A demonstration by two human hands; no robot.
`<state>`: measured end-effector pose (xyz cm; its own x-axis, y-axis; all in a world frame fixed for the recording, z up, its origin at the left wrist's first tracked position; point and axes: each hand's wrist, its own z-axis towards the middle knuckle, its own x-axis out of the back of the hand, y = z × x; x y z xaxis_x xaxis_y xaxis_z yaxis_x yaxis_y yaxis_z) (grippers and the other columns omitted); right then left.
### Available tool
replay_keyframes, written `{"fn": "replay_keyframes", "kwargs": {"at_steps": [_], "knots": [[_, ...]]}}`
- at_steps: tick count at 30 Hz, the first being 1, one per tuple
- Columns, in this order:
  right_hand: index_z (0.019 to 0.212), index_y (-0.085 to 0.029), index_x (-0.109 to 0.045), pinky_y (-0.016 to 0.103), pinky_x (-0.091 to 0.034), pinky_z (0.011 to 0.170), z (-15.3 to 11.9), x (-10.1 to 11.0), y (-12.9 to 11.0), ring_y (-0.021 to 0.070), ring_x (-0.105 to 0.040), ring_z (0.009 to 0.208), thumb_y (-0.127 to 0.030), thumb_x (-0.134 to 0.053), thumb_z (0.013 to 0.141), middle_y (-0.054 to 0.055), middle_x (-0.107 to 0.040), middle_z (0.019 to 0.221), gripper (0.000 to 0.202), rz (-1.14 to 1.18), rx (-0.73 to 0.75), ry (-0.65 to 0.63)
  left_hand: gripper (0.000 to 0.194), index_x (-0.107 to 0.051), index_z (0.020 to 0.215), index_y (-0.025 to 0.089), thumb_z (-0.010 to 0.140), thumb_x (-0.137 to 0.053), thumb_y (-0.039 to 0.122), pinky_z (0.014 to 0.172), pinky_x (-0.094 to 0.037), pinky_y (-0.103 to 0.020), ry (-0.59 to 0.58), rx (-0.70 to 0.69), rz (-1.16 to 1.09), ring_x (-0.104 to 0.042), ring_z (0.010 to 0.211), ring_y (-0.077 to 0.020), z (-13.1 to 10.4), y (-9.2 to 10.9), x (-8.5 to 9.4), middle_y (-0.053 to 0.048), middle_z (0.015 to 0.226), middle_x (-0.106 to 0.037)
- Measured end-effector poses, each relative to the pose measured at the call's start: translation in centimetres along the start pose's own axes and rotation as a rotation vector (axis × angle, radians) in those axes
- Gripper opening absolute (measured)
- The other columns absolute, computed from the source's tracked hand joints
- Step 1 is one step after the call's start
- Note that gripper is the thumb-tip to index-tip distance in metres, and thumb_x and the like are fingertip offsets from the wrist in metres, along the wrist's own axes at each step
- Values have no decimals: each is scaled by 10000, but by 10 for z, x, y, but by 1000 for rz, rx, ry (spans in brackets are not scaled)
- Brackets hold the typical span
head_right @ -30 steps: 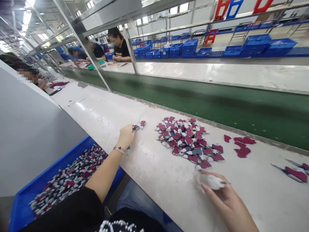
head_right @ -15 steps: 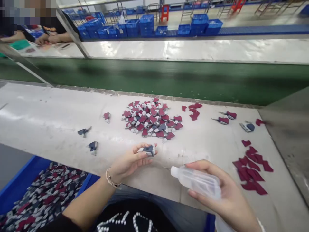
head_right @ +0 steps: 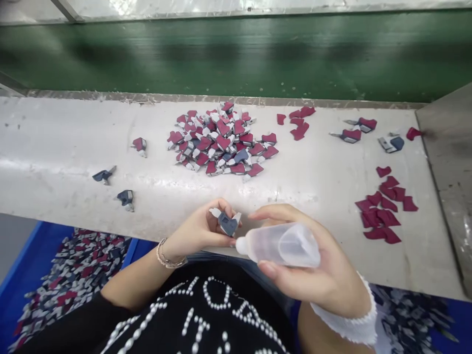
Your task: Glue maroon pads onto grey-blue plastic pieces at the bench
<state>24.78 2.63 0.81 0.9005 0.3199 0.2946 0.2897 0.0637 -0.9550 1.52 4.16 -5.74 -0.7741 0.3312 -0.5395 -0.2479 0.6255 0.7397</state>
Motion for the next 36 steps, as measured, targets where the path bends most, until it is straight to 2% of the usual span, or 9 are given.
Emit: {"fn": "replay_keyframes", "kwargs": {"at_steps": [2, 5, 11, 16, 21, 30, 36], "knots": [[1079, -270, -687, 263, -564, 579, 0, -4, -3, 194, -700, 721, -279, -768, 789, 42, -728, 928, 302, 65, -60, -41, 506, -541, 944, 183, 616, -927, 184, 723, -555, -257, -28, 29, 49, -674, 796, -121, -4, 0, -3, -20, 978, -680], [1022, -252, -674, 225, -531, 533, -4, -10, -7, 143, -660, 631, -236, -809, 757, 15, -707, 846, 299, 149, -104, -58, 499, -562, 940, 173, 598, -925, 174, 681, -540, -240, -40, 46, 130, -658, 762, -111, -7, -2, -5, -32, 1008, -675], [833, -242, -540, 202, -448, 458, -11, -18, -17, 108, -561, 533, -305, -780, 798, -42, -637, 699, 250, 146, -245, 71, 443, -551, 946, 176, 664, -891, 207, 728, -547, -271, -71, -6, 208, -663, 790, -125, -9, -3, -6, -39, 981, -672], [835, -247, -602, 227, -450, 452, -11, -25, -22, 126, -589, 526, -288, -830, 741, -46, -654, 712, 249, 5, -149, 69, 420, -559, 935, 177, 663, -878, 201, 738, -554, -288, -72, -43, 224, -679, 818, -150, -10, 1, -10, -51, 994, -680], [856, -276, -620, 227, -460, 474, -8, -29, -23, 114, -606, 539, -325, -802, 782, -64, -666, 723, 203, -43, -78, 140, 411, -566, 931, 182, 667, -880, 201, 752, -537, -289, -69, -58, 232, -679, 807, -146, -11, 1, -10, -32, 980, -680], [919, -309, -621, 279, -501, 489, -7, -26, -23, 163, -646, 614, -405, -748, 852, -37, -684, 774, 173, -182, -18, 85, 395, -554, 925, 182, 678, -861, 209, 680, -531, -254, -62, -47, 281, -654, 754, -126, -11, 4, -12, -33, 957, -676], [956, -285, -623, 242, -511, 530, -9, -25, -25, 139, -668, 651, -350, -761, 855, -45, -694, 815, 183, -290, 78, 122, 390, -551, 927, 180, 681, -854, 203, 698, -529, -257, -54, -56, 285, -645, 762, -124, -11, 2, -9, -25, 939, -663]]}}
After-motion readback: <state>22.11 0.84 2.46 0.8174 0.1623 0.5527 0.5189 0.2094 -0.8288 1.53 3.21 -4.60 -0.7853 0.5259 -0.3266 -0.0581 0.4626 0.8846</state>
